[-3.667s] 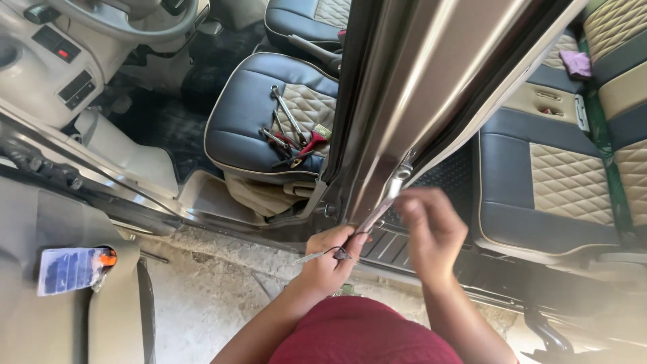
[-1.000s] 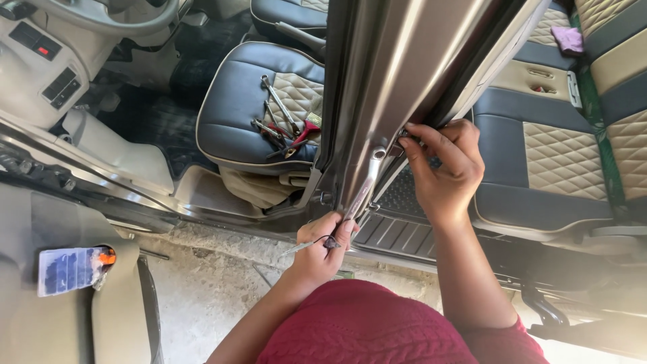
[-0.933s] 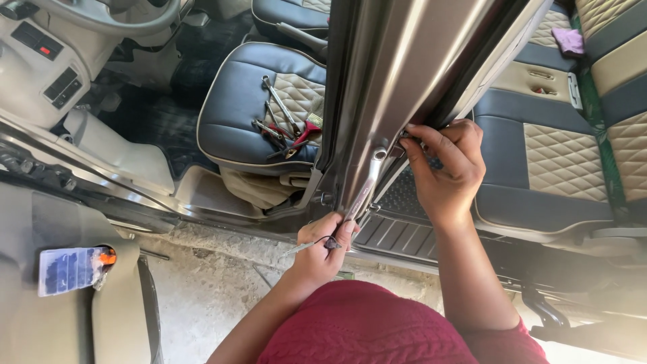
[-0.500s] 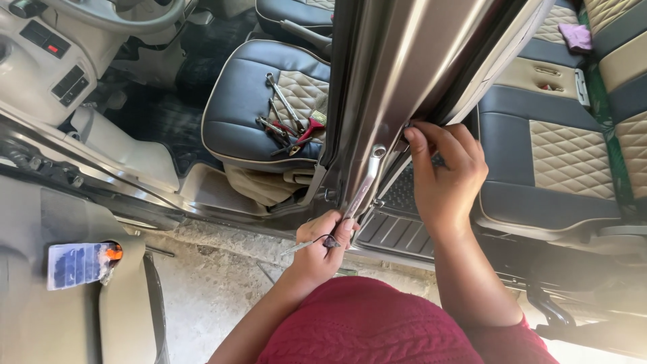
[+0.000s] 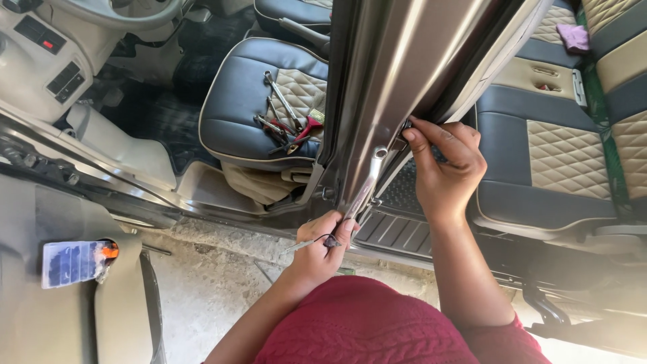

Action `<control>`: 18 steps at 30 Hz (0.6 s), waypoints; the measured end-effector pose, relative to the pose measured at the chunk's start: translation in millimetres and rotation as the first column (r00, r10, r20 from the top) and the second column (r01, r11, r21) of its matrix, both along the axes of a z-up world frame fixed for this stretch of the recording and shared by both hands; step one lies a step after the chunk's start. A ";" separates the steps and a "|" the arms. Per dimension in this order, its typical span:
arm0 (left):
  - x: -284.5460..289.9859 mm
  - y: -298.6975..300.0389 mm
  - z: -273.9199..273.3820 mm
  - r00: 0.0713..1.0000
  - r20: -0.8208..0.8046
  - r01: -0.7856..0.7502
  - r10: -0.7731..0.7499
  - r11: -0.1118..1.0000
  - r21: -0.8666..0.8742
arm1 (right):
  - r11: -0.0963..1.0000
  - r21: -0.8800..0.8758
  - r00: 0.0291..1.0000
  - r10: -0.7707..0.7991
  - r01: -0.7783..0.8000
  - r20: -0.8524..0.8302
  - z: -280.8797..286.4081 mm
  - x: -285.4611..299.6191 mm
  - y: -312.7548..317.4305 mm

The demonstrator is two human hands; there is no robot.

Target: The person uses a wrench to tighten a bolt on the lower hinge of a car door. They then pick up a bolt and a nut from the seat and proceed to install them into the door frame, securing them with the wrench.

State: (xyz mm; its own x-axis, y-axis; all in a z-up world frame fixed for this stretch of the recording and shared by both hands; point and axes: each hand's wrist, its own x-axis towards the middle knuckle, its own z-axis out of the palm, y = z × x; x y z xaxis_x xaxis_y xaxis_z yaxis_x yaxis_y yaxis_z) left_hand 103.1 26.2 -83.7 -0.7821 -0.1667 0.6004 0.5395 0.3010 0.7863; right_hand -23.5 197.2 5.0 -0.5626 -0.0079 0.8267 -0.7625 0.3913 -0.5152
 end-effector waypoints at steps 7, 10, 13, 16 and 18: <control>-2.6 4.0 3.8 1.000 -0.002 -0.003 0.003 0.999 -0.033 | 0.998 0.058 0.998 -0.033 0.030 0.056 19.8 21.0 -7.3; -3.7 4.3 2.9 1.000 0.013 -0.001 0.001 1.000 -0.028 | 0.999 0.050 0.998 -0.019 0.015 0.062 24.3 22.3 -10.5; -2.2 5.4 0.4 1.000 0.020 -0.008 0.008 1.000 -0.009 | 0.999 0.035 0.996 -0.007 0.004 0.088 27.4 22.4 -13.6; -0.5 5.5 4.4 1.000 0.021 -0.018 0.019 0.999 -0.026 | 0.999 -0.029 0.990 0.030 -0.026 0.140 27.9 21.6 -14.7; 1.2 5.2 8.3 0.999 0.022 -0.027 0.028 0.999 -0.024 | 0.997 -0.067 0.988 0.047 -0.038 0.147 24.8 19.5 -14.9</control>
